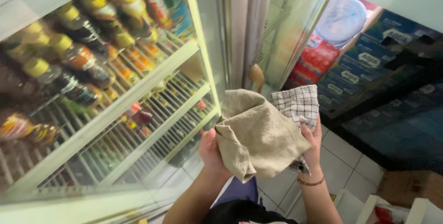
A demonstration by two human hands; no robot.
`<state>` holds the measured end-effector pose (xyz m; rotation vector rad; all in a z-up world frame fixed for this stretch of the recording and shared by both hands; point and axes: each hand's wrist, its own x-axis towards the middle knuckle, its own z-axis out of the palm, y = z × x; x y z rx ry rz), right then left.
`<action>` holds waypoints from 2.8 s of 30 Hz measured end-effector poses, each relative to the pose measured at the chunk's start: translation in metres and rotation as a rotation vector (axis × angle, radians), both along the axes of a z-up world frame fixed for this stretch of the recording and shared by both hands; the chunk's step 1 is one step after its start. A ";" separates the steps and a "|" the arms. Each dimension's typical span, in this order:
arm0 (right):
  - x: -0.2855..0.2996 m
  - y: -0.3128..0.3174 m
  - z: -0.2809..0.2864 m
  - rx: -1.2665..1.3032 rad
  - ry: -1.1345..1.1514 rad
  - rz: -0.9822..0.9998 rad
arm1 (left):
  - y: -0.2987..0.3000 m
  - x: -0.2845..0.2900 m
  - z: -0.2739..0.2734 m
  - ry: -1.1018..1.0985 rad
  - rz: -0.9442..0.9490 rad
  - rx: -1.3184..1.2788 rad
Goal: The person wipes the glass doors and interior shelves of a refrigerator using a cloth and a spray bottle. They spray cleaning liquid and wipe the surfaces, then place the cleaning items into a cardboard box.
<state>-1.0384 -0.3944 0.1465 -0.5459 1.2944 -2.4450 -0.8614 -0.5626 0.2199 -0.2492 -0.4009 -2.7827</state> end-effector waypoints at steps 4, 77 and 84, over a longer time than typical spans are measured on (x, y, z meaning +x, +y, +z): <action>-0.069 -0.006 0.007 0.020 -0.003 -0.087 | -0.007 -0.053 -0.019 -0.180 0.098 -0.017; -0.614 -0.256 0.164 -0.444 0.438 0.246 | -0.106 -0.332 0.395 -1.625 2.819 -2.214; -0.609 -0.268 0.178 -0.466 0.419 0.244 | -0.107 -0.444 0.421 -0.752 2.201 -3.031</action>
